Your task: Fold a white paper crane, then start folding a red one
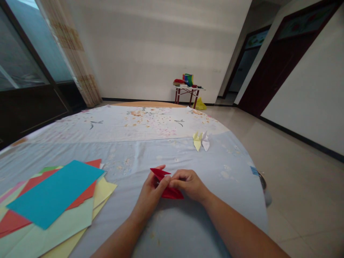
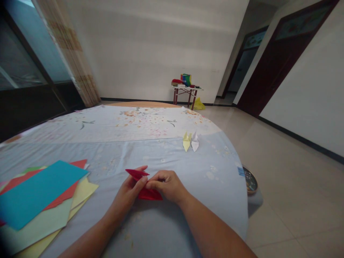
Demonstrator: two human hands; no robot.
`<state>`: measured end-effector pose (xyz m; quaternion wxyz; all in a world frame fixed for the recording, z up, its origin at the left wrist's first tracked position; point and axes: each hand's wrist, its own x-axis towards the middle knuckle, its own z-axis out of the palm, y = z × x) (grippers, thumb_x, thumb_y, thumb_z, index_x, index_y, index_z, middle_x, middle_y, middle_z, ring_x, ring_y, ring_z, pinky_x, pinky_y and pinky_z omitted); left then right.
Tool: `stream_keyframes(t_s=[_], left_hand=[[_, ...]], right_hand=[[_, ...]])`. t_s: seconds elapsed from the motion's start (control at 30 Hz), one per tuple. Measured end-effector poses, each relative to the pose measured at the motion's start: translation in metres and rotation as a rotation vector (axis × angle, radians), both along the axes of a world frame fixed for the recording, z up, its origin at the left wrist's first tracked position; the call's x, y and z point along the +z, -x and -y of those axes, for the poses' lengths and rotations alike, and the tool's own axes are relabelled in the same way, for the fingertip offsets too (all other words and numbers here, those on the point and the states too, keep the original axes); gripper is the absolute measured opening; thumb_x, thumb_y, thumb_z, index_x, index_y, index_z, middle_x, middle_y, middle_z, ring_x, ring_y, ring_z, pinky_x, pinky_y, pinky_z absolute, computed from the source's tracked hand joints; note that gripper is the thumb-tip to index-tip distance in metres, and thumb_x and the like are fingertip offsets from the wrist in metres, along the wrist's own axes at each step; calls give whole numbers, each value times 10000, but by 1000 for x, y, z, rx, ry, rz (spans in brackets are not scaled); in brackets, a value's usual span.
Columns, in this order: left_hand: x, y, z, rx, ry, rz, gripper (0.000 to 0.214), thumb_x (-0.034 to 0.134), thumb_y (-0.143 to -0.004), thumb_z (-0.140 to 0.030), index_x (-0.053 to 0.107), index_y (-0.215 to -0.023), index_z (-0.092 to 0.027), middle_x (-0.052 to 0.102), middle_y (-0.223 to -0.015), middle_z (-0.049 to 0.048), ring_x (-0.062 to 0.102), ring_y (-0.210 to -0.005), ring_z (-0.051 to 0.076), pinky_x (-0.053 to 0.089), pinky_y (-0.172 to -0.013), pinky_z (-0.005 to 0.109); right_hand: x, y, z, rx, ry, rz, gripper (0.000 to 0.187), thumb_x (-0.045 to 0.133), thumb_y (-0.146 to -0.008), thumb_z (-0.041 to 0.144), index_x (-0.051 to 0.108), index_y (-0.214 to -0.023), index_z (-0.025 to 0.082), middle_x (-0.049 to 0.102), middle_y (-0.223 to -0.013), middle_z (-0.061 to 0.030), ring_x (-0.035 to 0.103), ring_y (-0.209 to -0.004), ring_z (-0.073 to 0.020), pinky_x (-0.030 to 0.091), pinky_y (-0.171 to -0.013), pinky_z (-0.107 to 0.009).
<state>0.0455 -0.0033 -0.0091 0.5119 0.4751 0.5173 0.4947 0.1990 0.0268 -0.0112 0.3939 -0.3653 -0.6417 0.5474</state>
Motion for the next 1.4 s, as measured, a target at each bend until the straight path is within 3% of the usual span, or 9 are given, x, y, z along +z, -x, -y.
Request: stream_keyframes(t_s=[0.13,0.3,0.57,0.63,0.8,1.0,1.13,1.27,1.4], left_hand=[[1,2,-1,-46,-40,12,486,576,-741,-442,499,-1126,-155,636,-853,30,598,-768,191,469,-713,316],[2,1,-1,-82,-112,-54,386,574,-754,-402,531,-1044,-151,620,-910,58,592,-824,203,469,-738,322],[-3,-3,5,-52,-158,-274,591,639,-692,-356,454,-1228,-187,546,-1151,119,545,-983,250,439,-822,382],[-4,-4,6,-72,-159,-263,606,629,-700,-353,431,-1249,-190,517,-1190,124,542,-990,245,442,-824,375],[2,-6,7,-108,-96,-191,617,617,-705,-342,392,-1255,-175,550,-1128,115,575,-910,223,464,-797,370],[8,1,6,-262,-87,-121,536,637,-698,-324,449,-1186,-211,578,-1100,104,587,-926,228,470,-787,346],[9,6,3,-361,-27,95,602,663,-662,-450,471,-1178,-206,610,-1059,106,606,-908,236,465,-784,341],[4,3,-1,-251,81,278,442,455,-808,-517,535,-1083,-180,663,-857,55,631,-758,176,469,-706,301],[-6,3,-7,-99,174,221,332,649,-697,-416,569,-910,-174,660,-722,-1,611,-591,131,458,-573,240]], right_hand=[[-4,-1,-3,-34,109,-72,309,664,-676,431,653,-689,123,609,-601,-2,514,-525,-95,404,-530,-223],[-2,-7,-4,-156,-258,198,276,593,-756,363,643,-941,165,652,-779,-38,563,-644,-122,446,-603,-242],[-7,-6,-2,-150,-483,290,839,647,-687,212,177,-1381,268,480,-1252,-107,560,-954,-190,483,-759,-322],[-7,-7,-3,-161,-543,285,785,606,-697,151,220,-1370,273,471,-1270,-93,545,-999,-190,461,-828,-343],[-2,-10,-6,-108,-564,311,338,483,-764,105,601,-1056,228,642,-998,-48,582,-932,-166,445,-843,-302],[-5,-14,-9,-218,-236,141,235,507,-718,115,665,-873,194,679,-834,-25,612,-762,-150,471,-709,-261],[-7,-13,-11,-241,-37,-34,177,564,-676,164,659,-825,170,664,-724,-12,592,-657,-138,464,-609,-237],[-8,-8,-9,-266,-27,-66,175,585,-673,196,668,-824,166,658,-696,-18,592,-647,-144,467,-598,-241],[-9,-2,-5,-246,-175,52,195,547,-688,144,685,-817,196,671,-791,-27,603,-736,-154,479,-681,-261]])
